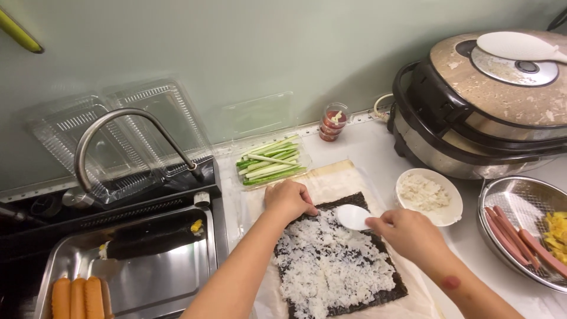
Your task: Making sushi rolls by spreading rice on seaweed and adding ingredients like cucumbers and sausages.
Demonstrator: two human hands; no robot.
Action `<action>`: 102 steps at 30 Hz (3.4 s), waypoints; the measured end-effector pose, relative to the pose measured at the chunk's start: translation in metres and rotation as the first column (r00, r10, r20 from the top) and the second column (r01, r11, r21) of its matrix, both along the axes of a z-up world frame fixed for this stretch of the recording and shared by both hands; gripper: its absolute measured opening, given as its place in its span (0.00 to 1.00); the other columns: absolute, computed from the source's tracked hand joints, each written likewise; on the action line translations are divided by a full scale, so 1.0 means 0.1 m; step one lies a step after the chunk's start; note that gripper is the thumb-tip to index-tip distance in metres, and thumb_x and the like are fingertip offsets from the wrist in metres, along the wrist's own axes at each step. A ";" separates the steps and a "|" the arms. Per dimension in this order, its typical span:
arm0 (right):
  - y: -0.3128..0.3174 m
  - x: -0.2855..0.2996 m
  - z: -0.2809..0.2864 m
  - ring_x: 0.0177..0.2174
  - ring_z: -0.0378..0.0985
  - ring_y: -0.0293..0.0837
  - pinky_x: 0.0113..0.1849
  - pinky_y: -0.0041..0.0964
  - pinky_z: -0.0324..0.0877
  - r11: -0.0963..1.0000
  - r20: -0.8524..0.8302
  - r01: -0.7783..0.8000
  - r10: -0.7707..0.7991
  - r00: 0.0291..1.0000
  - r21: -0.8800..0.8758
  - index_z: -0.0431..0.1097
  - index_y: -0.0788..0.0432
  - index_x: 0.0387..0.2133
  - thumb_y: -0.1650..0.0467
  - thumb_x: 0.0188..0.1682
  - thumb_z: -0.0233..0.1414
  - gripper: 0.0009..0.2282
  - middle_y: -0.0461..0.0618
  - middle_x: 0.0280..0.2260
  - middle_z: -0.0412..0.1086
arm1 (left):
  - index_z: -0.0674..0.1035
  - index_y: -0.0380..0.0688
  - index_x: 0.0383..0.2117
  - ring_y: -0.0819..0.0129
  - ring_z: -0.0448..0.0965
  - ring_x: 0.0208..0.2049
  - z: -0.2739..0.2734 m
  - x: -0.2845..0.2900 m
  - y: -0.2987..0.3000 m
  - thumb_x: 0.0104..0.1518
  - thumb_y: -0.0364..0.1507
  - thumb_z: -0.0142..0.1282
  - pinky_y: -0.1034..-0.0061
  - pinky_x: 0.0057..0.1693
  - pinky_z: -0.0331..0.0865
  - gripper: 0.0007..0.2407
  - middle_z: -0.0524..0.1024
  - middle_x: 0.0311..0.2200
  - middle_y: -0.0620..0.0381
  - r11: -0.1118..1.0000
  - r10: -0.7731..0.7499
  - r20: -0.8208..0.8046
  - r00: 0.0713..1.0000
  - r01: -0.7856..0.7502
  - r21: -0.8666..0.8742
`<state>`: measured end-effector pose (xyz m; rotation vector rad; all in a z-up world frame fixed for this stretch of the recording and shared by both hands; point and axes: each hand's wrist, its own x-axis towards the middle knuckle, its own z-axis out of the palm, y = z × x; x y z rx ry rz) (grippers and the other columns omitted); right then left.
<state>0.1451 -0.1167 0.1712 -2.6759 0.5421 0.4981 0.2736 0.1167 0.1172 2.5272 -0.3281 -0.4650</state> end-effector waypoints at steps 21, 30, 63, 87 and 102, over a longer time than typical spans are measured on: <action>0.30 -0.30 0.08 0.34 0.82 0.48 0.39 0.43 0.74 0.989 -0.087 -0.143 0.145 0.986 0.027 0.82 0.48 0.32 0.51 0.46 0.53 0.18 0.48 0.29 0.79 | 0.85 0.57 0.17 0.72 0.82 0.34 0.05 -0.03 -0.03 0.34 0.40 0.76 0.70 0.55 0.64 0.10 0.83 0.24 0.66 1.000 -0.005 -0.003 1.000 0.005 0.024; -1.33 -0.46 0.45 0.33 0.83 0.47 0.38 0.43 0.76 0.999 0.293 0.044 -0.042 0.955 0.001 0.77 0.43 0.43 0.59 0.50 0.50 0.13 0.48 0.31 0.82 | 0.86 0.58 0.31 0.72 0.82 0.34 -0.38 0.29 0.07 0.33 0.40 0.76 0.72 0.49 0.73 0.16 0.84 0.30 0.64 0.990 -0.013 -0.140 0.990 -0.007 -0.141; -2.11 0.23 -0.43 0.19 0.62 0.34 0.22 0.28 0.54 0.643 0.022 0.194 -0.311 0.950 0.741 0.82 0.63 0.41 0.67 0.47 0.59 0.14 0.45 0.21 0.71 | 0.86 0.60 0.36 0.62 0.83 0.41 0.15 -0.02 -0.91 0.48 0.41 0.65 0.67 0.51 0.73 0.10 0.84 0.35 0.61 0.971 0.220 0.153 0.963 -0.202 -0.125; -0.10 -0.06 -0.10 0.35 0.82 0.52 0.39 0.48 0.74 0.998 0.193 0.051 -0.042 0.980 -0.040 0.79 0.49 0.37 0.54 0.48 0.51 0.16 0.53 0.30 0.80 | 0.84 0.59 0.20 0.66 0.81 0.41 -0.01 0.03 -0.74 0.41 0.39 0.73 0.68 0.57 0.60 0.07 0.84 0.30 0.63 0.997 0.010 0.013 1.000 -0.011 0.079; -0.71 -0.44 -0.20 0.27 0.80 0.49 0.36 0.42 0.73 0.985 -0.178 0.098 -0.072 0.981 0.142 0.85 0.57 0.29 0.57 0.47 0.54 0.18 0.60 0.26 0.79 | 0.85 0.60 0.21 0.67 0.81 0.42 0.00 0.11 -0.78 0.39 0.42 0.74 0.70 0.57 0.61 0.10 0.84 0.32 0.66 0.987 -0.003 -0.054 0.999 0.012 0.159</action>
